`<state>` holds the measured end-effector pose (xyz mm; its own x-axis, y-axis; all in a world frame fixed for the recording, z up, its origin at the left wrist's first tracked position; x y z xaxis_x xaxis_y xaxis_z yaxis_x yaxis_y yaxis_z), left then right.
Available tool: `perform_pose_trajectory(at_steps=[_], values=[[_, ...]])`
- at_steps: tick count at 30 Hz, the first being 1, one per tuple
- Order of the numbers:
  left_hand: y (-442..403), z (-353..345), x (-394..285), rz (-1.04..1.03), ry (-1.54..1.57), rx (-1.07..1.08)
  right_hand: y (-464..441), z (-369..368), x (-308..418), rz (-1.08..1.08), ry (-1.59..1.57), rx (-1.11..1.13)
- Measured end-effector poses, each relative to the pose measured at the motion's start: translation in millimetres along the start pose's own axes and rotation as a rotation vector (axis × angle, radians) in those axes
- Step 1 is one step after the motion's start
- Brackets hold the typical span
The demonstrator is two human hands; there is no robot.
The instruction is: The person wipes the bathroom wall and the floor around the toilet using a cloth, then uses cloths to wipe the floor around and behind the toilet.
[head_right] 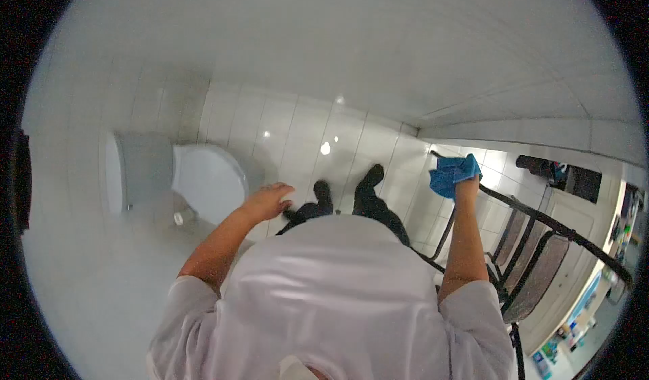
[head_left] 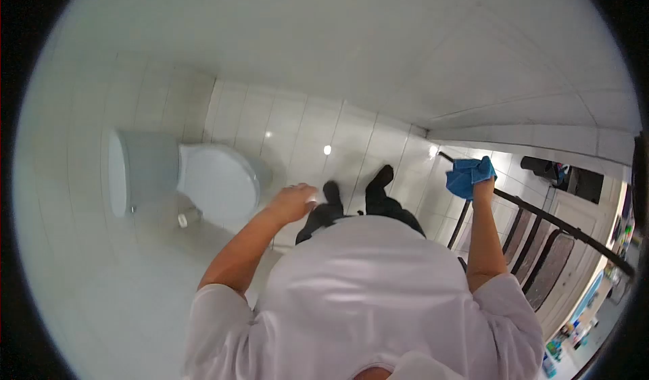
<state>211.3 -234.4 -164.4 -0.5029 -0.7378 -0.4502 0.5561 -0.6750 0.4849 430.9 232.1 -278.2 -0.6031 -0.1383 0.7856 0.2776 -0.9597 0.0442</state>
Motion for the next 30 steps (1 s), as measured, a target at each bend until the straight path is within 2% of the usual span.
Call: perform_pose_trajectory(at_steps=[1,2,4,5,7,8,13,18,19,20,21,22,23,24,25,26,27,28,30], values=[[25.7,-5.0,22.8,0.085,0.014,-0.017,11.5,0.5,-1.2,-0.164,0.044,0.160],[48.0,-7.0,40.1,0.162,0.026,-0.030,22.5,-0.2,-7.6,-0.162,0.067,0.185],[84.7,-26.3,77.5,0.263,0.016,-0.033,28.6,-13.3,-26.4,-0.084,0.417,0.360],[103.9,-37.0,92.1,0.347,-0.016,-0.025,34.9,-18.8,-24.9,-0.078,0.430,0.376],[134.8,-58.8,111.3,0.402,0.002,0.000,41.6,-35.8,-13.6,0.206,0.872,0.671],[148.3,-69.9,119.4,0.441,0.003,0.015,55.2,-44.4,12.1,0.233,0.936,0.714],[196.4,-107.4,136.9,0.670,0.238,-0.126,86.2,-79.1,59.8,0.331,0.811,0.793],[217.9,-124.6,107.4,0.939,0.426,-0.264,59.5,-116.0,86.2,0.403,0.729,0.885],[221.2,-134.6,98.8,0.885,0.435,-0.327,44.4,-126.1,84.1,0.399,0.733,0.907],[227.3,-144.0,85.2,0.838,0.440,-0.385,35.1,-134.1,91.2,0.508,0.773,0.852],[230.2,-134.3,60.1,0.886,0.452,-0.396,25.7,-140.9,96.0,0.613,0.806,0.793],[229.3,-128.2,30.2,0.838,0.462,-0.032,16.1,-150.1,98.8,0.533,0.803,0.861],[232.1,-127.7,3.0,0.766,0.483,0.328,11.9,-154.3,106.8,0.564,0.805,0.904],[243.1,-162.9,-21.3,0.589,0.684,0.331,11.0,-153.3,125.9,0.484,0.745,0.960],[258.0,-196.3,-52.7,0.660,0.912,0.331,12.6,-160.4,138.5,0.409,0.684,1.022],[270.8,-217.1,-87.9,0.737,1.138,0.335,-1.6,-175.4,133.9,0.522,0.730,1.042],[281.8,-209.5,-130.6,1.069,1.409,0.352,-18.7,-191.3,125.5,0.642,0.769,1.069],[290.8,-213.7,-167.5,1.242,1.535,0.283,-21.4,-197.4,127.8,0.616,0.758,1.084],[300.2,-236.0,-233.5,1.360,1.557,0.133,-30.0,-212.6,124.0,0.539,0.748,1.152]])
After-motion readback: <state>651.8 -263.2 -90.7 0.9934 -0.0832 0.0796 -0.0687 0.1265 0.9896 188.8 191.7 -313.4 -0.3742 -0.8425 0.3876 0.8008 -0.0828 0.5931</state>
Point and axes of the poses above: each hand's wrist, its own y-axis away from the middle knuckle, its own z-axis out of the back of the hand, x = y × z, the point moved 2 cm from there along -y, towards the middle knuckle, and after that the axes turned 15 degrees about -x, right-handed, at the moved point
